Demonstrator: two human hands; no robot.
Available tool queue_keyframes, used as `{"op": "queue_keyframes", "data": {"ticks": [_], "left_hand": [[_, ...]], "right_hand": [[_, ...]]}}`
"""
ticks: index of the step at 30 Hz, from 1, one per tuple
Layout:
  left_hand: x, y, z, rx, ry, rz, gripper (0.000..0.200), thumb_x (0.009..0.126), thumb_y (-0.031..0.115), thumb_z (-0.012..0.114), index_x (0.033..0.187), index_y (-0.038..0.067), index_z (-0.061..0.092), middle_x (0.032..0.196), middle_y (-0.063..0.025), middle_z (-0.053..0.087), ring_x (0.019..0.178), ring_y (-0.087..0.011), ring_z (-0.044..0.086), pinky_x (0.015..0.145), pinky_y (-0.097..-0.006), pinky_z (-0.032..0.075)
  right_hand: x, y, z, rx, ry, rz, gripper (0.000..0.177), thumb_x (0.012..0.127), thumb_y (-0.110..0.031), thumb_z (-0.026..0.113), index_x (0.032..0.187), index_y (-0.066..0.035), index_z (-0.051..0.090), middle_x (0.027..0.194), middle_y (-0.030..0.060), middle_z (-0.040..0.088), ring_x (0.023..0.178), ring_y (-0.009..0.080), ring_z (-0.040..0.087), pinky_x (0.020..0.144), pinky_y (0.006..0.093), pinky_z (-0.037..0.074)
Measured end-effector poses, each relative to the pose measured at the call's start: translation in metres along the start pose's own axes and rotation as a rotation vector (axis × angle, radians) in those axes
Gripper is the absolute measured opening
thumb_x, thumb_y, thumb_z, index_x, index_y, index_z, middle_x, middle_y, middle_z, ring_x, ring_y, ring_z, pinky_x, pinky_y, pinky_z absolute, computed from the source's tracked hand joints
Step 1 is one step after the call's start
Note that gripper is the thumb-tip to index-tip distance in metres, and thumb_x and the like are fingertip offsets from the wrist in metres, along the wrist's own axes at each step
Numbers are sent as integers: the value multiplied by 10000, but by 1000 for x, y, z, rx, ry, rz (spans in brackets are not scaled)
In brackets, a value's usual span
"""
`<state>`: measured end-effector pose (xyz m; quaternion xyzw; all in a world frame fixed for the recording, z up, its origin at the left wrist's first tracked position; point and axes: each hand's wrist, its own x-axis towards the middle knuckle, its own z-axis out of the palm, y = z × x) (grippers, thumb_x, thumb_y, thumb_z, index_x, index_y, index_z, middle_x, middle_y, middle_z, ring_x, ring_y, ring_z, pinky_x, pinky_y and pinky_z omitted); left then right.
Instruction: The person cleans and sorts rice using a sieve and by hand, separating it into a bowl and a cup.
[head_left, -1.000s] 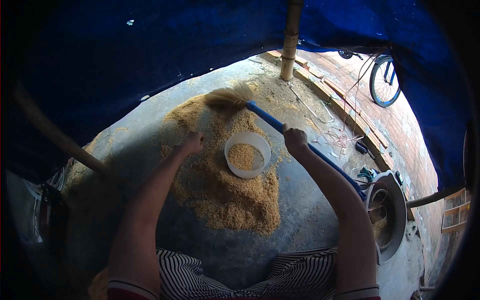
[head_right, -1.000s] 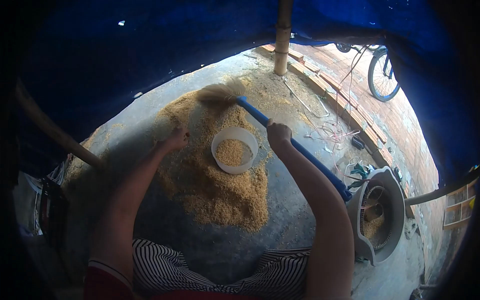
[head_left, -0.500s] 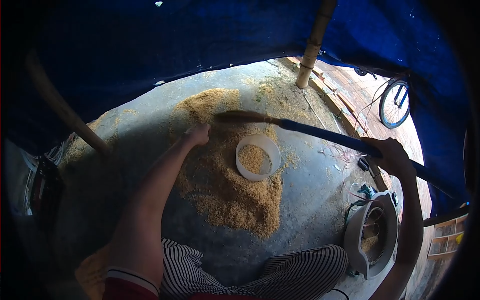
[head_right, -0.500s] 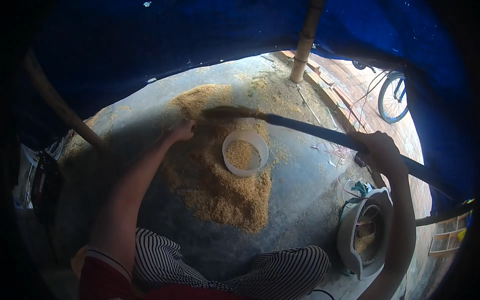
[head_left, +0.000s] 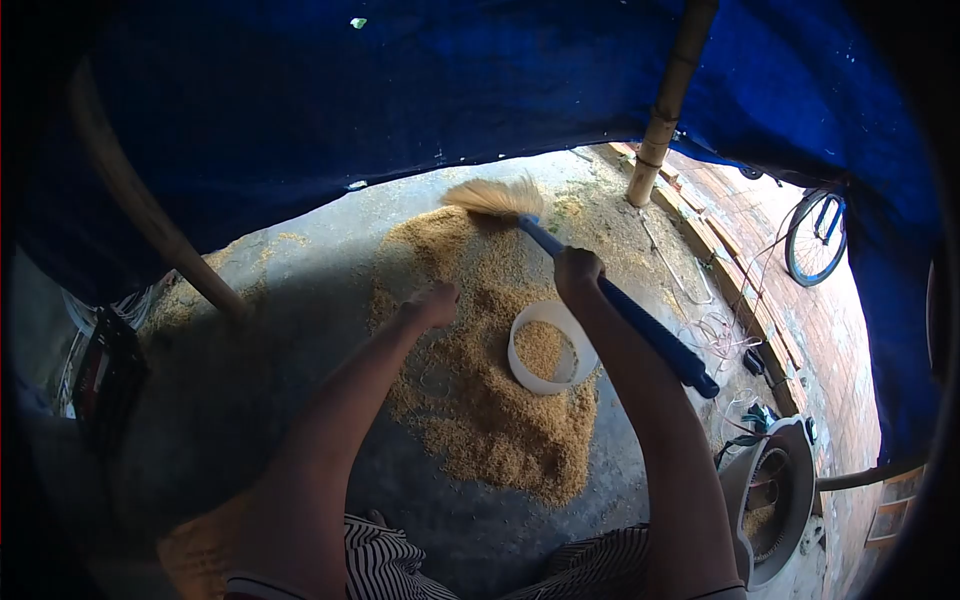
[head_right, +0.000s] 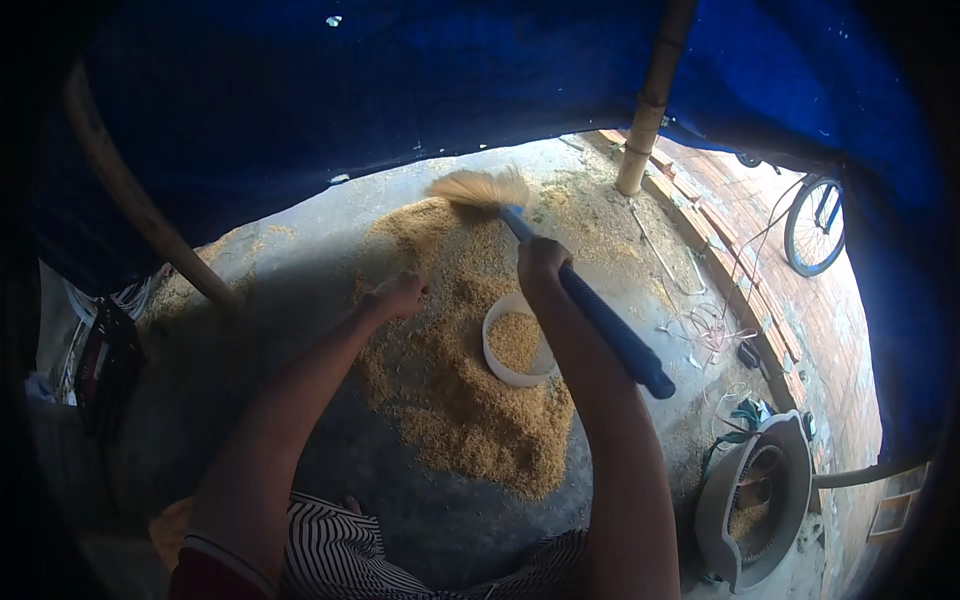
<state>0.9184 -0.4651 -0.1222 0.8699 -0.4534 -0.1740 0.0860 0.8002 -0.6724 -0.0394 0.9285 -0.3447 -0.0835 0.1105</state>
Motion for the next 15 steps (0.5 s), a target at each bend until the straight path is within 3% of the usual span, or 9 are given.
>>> {"op": "queue_keyframes", "data": {"ticks": [1, 4, 9, 15], "left_hand": [[-4, 3, 0, -18, 4, 28, 222, 728, 55, 519, 941, 6, 559, 964, -202, 591, 914, -319, 588, 782, -408, 472], [-12, 7, -11, -24, -27, -30, 252, 742, 101, 562, 981, 22, 581, 974, -184, 601, 917, -300, 587, 818, -398, 452], [-1, -23, -2, -47, 99, -38, 231, 736, 95, 540, 950, 30, 599, 929, -181, 612, 894, -308, 594, 792, -406, 463], [15, -57, 15, -59, 156, -112, 205, 716, 74, 521, 894, 29, 613, 881, -187, 620, 874, -318, 601, 773, -411, 472]], "right_hand": [[-13, -9, -3, -41, 4, 45, 234, 825, -137, 497, 1022, -59, 598, 922, 140, 651, 838, 261, 647, 669, 389, 535], [-20, 45, 17, -110, 100, -220, 327, 814, -86, 485, 1140, -71, 508, 807, 127, 639, 753, 265, 645, 590, 385, 522], [-111, 144, -30, -267, 119, -458, 500, 773, -50, 504, 1263, -117, 429, 743, 115, 613, 681, 252, 625, 580, 360, 501], [-183, 236, -133, -64, 114, -377, 415, 689, -1, 603, 1072, -161, 619, 703, 118, 619, 661, 249, 622, 651, 355, 484]]}}
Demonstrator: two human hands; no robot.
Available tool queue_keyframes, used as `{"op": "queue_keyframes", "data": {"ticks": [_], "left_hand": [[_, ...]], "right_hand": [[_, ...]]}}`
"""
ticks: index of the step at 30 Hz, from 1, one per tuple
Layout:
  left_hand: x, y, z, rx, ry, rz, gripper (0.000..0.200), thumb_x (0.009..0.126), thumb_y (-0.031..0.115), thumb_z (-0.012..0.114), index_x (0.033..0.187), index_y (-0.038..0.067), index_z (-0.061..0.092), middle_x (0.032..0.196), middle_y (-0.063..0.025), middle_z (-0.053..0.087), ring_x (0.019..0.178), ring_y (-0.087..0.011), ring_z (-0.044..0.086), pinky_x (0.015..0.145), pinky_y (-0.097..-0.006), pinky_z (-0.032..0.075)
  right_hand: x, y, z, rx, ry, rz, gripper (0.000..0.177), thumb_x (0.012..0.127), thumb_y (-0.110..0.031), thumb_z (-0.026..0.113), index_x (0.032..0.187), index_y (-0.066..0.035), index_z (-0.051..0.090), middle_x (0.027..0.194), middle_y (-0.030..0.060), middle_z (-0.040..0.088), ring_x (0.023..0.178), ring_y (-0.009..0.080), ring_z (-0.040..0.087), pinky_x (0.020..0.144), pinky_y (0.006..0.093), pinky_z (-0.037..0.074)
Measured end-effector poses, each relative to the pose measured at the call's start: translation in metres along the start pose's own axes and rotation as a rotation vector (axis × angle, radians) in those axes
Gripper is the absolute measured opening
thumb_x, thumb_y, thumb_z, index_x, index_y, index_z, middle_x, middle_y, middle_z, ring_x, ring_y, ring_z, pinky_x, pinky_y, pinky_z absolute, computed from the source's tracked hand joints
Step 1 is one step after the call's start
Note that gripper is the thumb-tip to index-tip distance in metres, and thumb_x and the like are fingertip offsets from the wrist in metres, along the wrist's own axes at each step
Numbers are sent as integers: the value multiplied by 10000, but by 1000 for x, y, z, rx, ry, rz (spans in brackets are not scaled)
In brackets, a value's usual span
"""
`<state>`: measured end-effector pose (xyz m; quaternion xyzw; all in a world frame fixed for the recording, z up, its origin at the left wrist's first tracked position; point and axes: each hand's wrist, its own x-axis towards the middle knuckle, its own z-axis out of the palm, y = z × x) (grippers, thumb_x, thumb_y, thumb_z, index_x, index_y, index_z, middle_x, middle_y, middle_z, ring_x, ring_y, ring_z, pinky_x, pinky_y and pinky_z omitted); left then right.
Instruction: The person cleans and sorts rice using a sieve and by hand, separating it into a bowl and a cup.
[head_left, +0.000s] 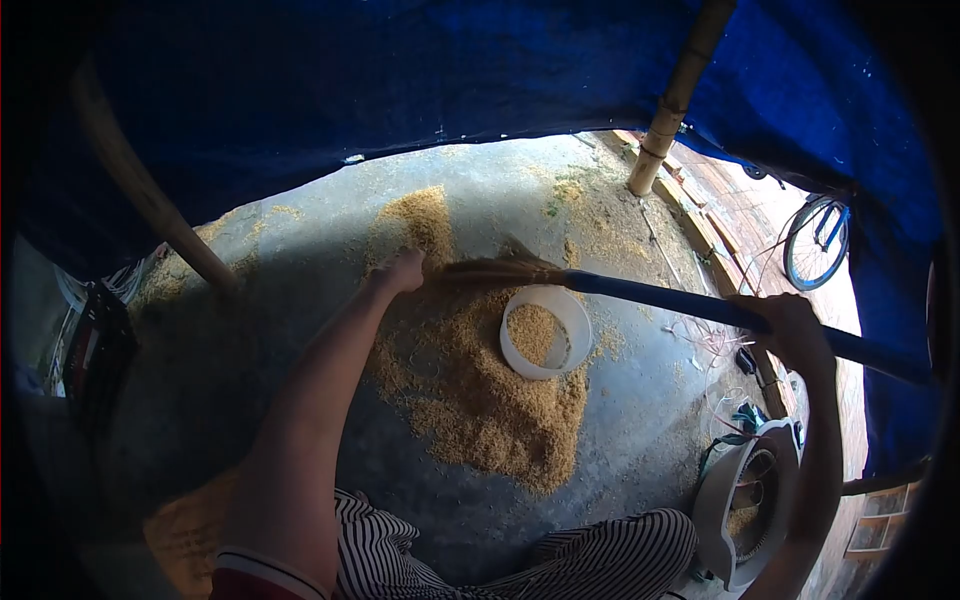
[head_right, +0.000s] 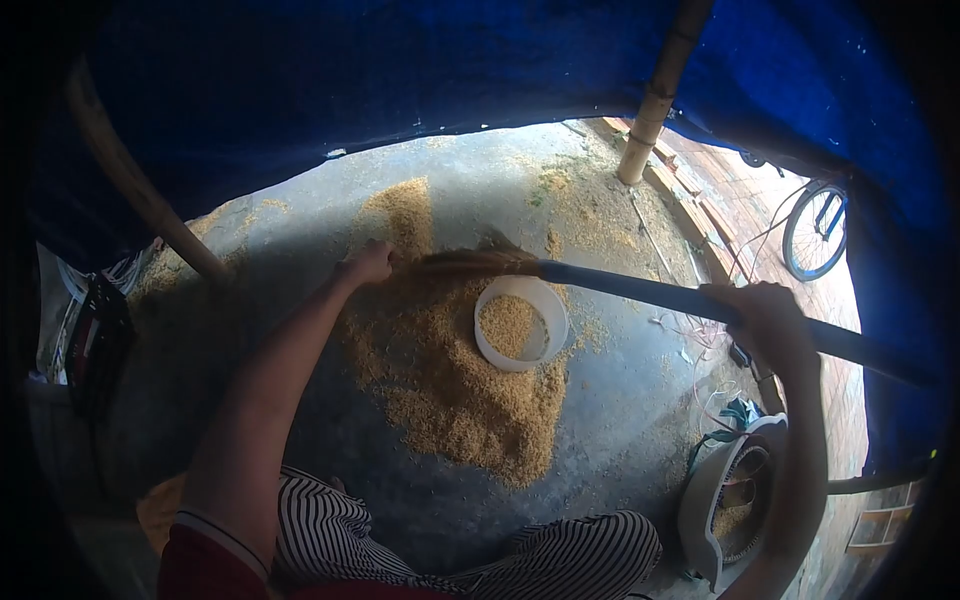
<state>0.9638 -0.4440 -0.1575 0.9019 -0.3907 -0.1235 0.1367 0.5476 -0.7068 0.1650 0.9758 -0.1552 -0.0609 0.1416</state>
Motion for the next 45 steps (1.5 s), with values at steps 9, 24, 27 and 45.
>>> {"op": "queue_keyframes", "data": {"ticks": [9, 24, 27, 45], "left_hand": [[-21, 25, -18, 148, -178, -23, 210, 706, 73, 548, 902, 44, 617, 896, -178, 623, 867, -293, 610, 767, -396, 481], [-28, 11, -49, 210, 633, 82, 171, 727, 143, 556, 865, 45, 580, 901, -207, 579, 873, -348, 548, 754, -441, 453], [-40, 18, -74, 56, 280, -165, 268, 756, 90, 493, 996, -14, 550, 1028, -203, 540, 1002, -324, 505, 845, -458, 417], [-38, 27, -95, 43, 512, -103, 183, 743, 135, 591, 907, 53, 593, 949, -162, 527, 919, -302, 518, 770, -406, 464]], "right_hand": [[69, -29, -1, 53, 93, 64, 407, 698, -87, 659, 1087, -187, 595, 856, 100, 633, 859, 258, 596, 785, 380, 461], [180, -178, 130, 14, 201, -270, 206, 829, -73, 481, 1029, -89, 528, 711, 94, 613, 724, 246, 641, 590, 368, 515], [132, -107, 103, 38, 61, -296, 524, 800, -23, 469, 1268, -258, 440, 793, 133, 597, 751, 269, 615, 673, 365, 507], [153, -111, 68, 218, 521, -287, 238, 800, -20, 467, 934, -127, 632, 820, 95, 627, 726, 236, 623, 674, 342, 503]]}}
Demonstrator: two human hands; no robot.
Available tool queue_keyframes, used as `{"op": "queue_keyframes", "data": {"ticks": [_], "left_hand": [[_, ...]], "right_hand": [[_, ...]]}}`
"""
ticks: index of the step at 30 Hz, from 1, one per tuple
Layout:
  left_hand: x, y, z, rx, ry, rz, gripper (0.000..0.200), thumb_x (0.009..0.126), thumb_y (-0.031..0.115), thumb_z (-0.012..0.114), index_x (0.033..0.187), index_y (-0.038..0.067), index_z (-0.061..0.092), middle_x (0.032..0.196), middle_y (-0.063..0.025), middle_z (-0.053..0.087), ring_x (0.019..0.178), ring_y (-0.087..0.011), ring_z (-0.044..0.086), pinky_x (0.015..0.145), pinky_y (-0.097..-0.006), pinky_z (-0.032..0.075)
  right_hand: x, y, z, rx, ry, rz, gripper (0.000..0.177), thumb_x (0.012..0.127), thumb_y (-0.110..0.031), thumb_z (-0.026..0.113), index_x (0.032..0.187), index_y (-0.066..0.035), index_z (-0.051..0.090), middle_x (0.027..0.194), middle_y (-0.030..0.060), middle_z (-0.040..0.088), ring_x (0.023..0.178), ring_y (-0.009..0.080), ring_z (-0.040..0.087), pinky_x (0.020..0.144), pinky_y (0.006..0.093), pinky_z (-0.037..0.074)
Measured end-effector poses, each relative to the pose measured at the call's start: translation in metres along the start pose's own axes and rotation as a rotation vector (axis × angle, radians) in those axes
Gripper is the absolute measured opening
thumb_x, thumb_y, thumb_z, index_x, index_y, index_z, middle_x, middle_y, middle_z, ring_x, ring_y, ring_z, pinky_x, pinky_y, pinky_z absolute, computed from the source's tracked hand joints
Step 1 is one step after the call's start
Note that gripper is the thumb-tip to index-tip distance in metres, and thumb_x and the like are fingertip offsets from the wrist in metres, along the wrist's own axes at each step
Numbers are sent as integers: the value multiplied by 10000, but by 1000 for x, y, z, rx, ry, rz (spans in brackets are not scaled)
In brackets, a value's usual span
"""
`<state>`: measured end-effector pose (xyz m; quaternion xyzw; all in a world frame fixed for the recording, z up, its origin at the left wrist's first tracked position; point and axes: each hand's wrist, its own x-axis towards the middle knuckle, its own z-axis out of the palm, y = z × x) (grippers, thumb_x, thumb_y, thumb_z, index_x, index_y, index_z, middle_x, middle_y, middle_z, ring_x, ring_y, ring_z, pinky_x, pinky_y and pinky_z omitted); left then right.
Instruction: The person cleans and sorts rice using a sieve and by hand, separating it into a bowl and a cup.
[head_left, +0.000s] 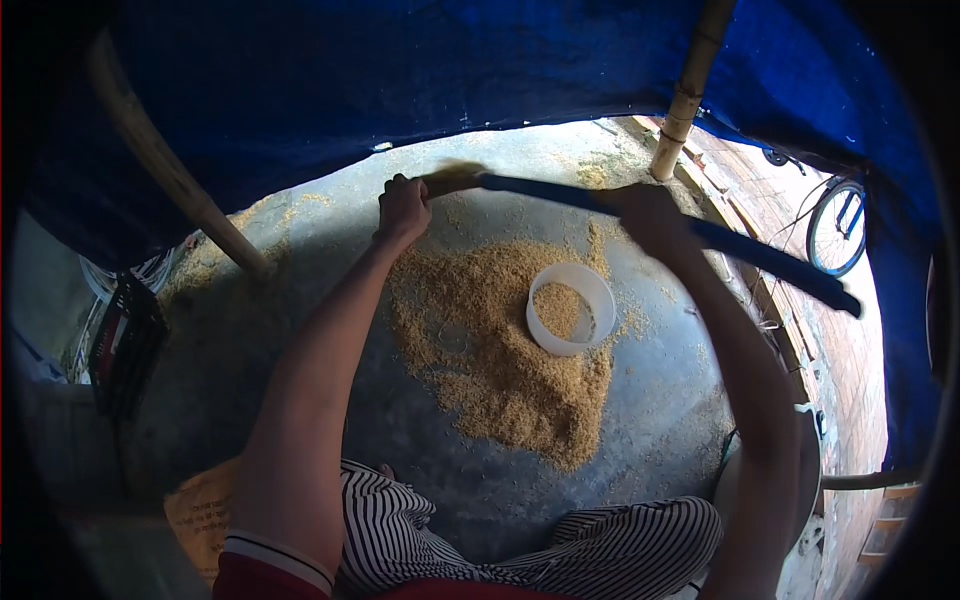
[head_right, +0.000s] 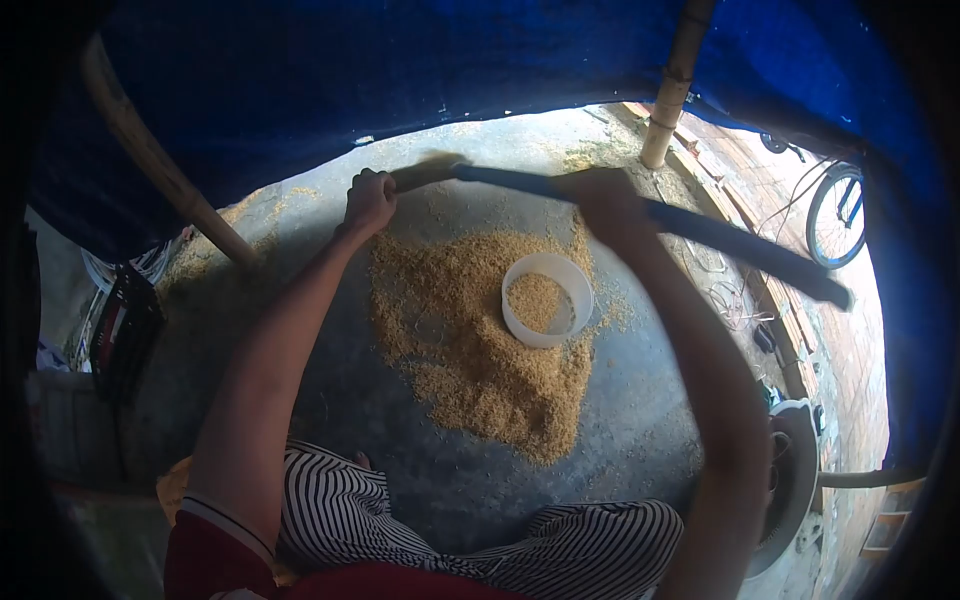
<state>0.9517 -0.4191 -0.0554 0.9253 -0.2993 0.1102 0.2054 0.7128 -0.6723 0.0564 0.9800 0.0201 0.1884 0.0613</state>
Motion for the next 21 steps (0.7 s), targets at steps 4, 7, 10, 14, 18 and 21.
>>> {"op": "queue_keyframes", "data": {"ticks": [4, 7, 10, 14, 18, 21], "left_hand": [[-4, -11, 5, 39, 60, 40, 131, 736, 111, 577, 850, 56, 609, 912, -176, 553, 891, -321, 546, 758, -418, 472], [-5, -19, 14, 38, 30, 14, 118, 738, 115, 574, 830, 54, 616, 911, -171, 561, 900, -315, 549, 761, -423, 472], [-10, -21, 9, 44, -71, -13, 132, 755, 145, 577, 846, 56, 613, 939, -153, 555, 934, -294, 534, 779, -424, 463], [-8, -14, 16, 21, -133, 22, 110, 754, 139, 573, 824, 62, 609, 938, -146, 562, 928, -297, 539, 789, -431, 453], [-5, 4, 33, -30, -162, 73, 94, 749, 124, 568, 807, 61, 605, 909, -141, 571, 917, -293, 546, 785, -433, 449], [-9, 28, 41, -84, -195, 143, 87, 746, 106, 555, 798, 51, 597, 860, -145, 581, 879, -303, 564, 759, -435, 455]], "right_hand": [[20, -94, 45, -194, -382, -38, 362, 807, -48, 486, 1148, -153, 551, 771, 106, 614, 737, 247, 625, 630, 362, 504], [-3, -84, 37, -140, -398, -62, 425, 782, -51, 532, 1185, -185, 529, 747, 121, 595, 741, 249, 619, 636, 359, 499], [-34, -44, -4, -9, -391, -63, 395, 796, -12, 500, 1125, -215, 579, 805, 92, 619, 776, 221, 617, 709, 347, 498], [-72, -14, -74, -49, -560, 112, 441, 788, -17, 539, 1143, -276, 579, 781, 90, 583, 728, 202, 592, 698, 343, 481], [-102, 16, -151, 12, -521, 280, 399, 680, -33, 654, 1046, -192, 641, 911, 60, 648, 818, 230, 608, 787, 347, 473], [-135, 31, -183, 59, -422, 384, 446, 650, 20, 671, 1048, -179, 642, 918, 65, 658, 820, 212, 624, 777, 329, 485]]}}
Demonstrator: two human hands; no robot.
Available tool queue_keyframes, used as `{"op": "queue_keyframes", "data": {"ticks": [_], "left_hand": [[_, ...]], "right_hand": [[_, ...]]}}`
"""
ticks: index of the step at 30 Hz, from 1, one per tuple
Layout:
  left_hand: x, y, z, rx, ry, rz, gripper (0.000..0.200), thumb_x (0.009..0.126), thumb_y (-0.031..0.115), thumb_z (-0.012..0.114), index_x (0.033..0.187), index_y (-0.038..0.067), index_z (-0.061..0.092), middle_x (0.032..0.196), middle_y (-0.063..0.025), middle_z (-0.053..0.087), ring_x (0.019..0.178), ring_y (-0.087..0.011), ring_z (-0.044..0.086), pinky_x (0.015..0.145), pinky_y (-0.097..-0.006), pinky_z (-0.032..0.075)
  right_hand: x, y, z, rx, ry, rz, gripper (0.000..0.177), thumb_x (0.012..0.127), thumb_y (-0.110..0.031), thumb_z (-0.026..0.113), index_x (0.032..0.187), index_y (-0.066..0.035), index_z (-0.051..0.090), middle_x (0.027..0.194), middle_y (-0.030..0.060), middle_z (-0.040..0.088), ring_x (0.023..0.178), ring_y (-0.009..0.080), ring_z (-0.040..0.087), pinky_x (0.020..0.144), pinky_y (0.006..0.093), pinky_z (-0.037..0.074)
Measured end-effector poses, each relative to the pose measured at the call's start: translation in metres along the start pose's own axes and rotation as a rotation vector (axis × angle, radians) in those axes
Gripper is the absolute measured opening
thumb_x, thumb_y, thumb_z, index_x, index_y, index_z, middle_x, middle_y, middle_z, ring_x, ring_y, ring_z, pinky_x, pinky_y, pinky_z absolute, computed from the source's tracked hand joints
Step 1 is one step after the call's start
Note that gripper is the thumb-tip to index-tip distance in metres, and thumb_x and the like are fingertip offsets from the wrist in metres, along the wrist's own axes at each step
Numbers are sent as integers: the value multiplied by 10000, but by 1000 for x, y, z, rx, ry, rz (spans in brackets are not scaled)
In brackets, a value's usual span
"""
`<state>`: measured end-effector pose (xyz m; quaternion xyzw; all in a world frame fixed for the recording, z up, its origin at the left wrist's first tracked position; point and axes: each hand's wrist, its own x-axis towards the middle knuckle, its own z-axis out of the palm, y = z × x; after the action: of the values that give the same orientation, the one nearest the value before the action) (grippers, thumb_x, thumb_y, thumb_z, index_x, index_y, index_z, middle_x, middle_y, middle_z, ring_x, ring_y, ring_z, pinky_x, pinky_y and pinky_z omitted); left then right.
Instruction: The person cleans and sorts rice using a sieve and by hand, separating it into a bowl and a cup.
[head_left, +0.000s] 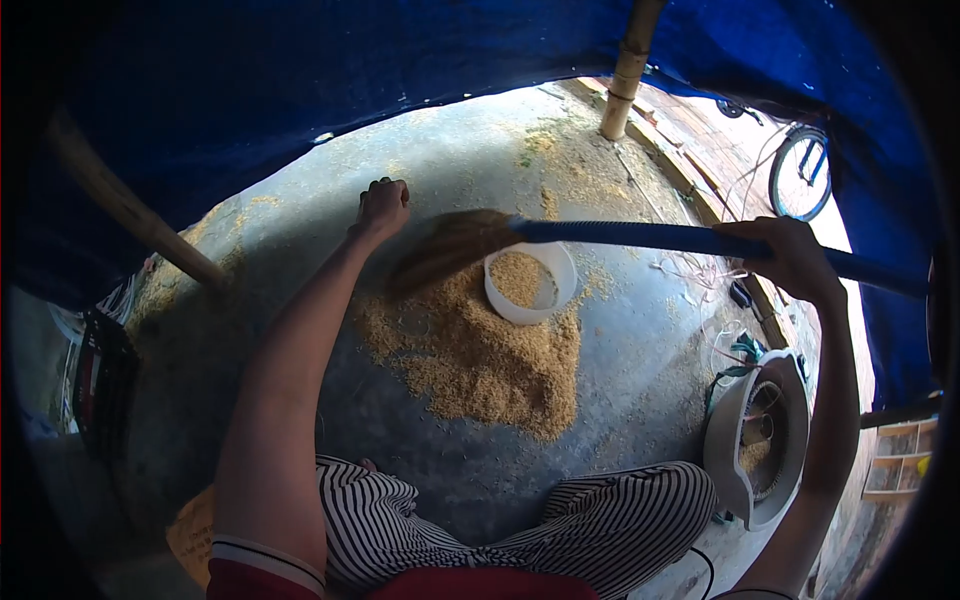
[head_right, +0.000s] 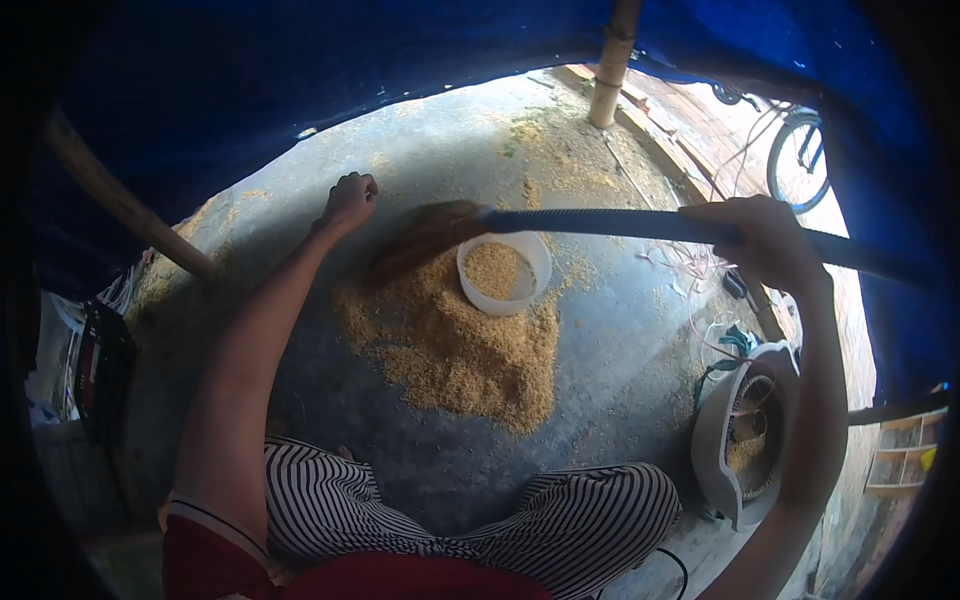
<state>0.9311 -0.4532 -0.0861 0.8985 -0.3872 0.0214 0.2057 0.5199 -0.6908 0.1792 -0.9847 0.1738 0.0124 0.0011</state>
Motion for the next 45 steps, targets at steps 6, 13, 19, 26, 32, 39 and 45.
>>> {"op": "queue_keyframes", "data": {"ticks": [6, 13, 19, 26, 32, 39, 45], "left_hand": [[-8, 32, 26, -13, -34, 156, 98, 728, 89, 540, 776, 29, 600, 821, -160, 602, 772, -312, 586, 697, -413, 468], [-73, 7, 85, 416, -1014, 128, 291, 758, 74, 528, 1041, 16, 560, 1074, -209, 547, 952, -304, 569, 788, -401, 472], [-151, 13, 82, 311, -966, 47, 621, 763, -8, 536, 1327, 62, 286, 1421, -194, 133, 1140, -362, 442, 895, -441, 434], [-160, 2, 118, 347, -905, 79, 480, 782, 26, 490, 1252, 59, 398, 1116, -218, 531, 1003, -347, 545, 822, -439, 457], [-117, -39, 55, 518, -847, 61, 217, 710, 82, 567, 909, 47, 645, 922, -159, 630, 885, -318, 604, 760, -420, 483], [-110, -156, 55, 905, -1184, -86, 328, 761, 241, 593, 1038, 68, 624, 1019, -151, 618, 928, -294, 604, 810, -407, 471], [-50, 27, 107, -322, -881, -241, 531, 827, 431, 545, 1126, -7, 531, 955, -177, 612, 791, -233, 631, 680, -358, 497]], "right_hand": [[-32, 38, 38, -27, -60, 173, 455, 712, -91, 625, 1155, -162, 551, 896, 107, 644, 760, 247, 623, 718, 355, 484], [1, 66, 187, 120, -543, 404, 658, 648, -159, 654, 1204, -39, 323, 949, 198, 593, 887, 322, 590, 759, 417, 464], [43, 30, 258, 409, -403, 601, 678, 683, -143, 606, 1251, -18, 258, 911, 234, 591, 701, 300, 627, 570, 363, 520], [31, 5, 257, 442, -322, 469, 451, 728, -97, 538, 1147, -3, 400, 870, 230, 598, 739, 341, 625, 621, 425, 507], [-33, 32, 203, 945, -535, 499, 578, 764, -178, 613, 1244, -8, 338, 662, 67, 509, 464, 141, 536, 395, 280, 471], [-48, 51, 191, 907, -415, 650, 505, 797, -189, 576, 1207, -17, 338, 655, 71, 496, 457, 144, 521, 378, 292, 460], [-48, 34, 250, 1034, -467, 654, 359, 795, -194, 559, 1056, -1, 405, 624, 77, 496, 466, 153, 523, 390, 301, 466]]}}
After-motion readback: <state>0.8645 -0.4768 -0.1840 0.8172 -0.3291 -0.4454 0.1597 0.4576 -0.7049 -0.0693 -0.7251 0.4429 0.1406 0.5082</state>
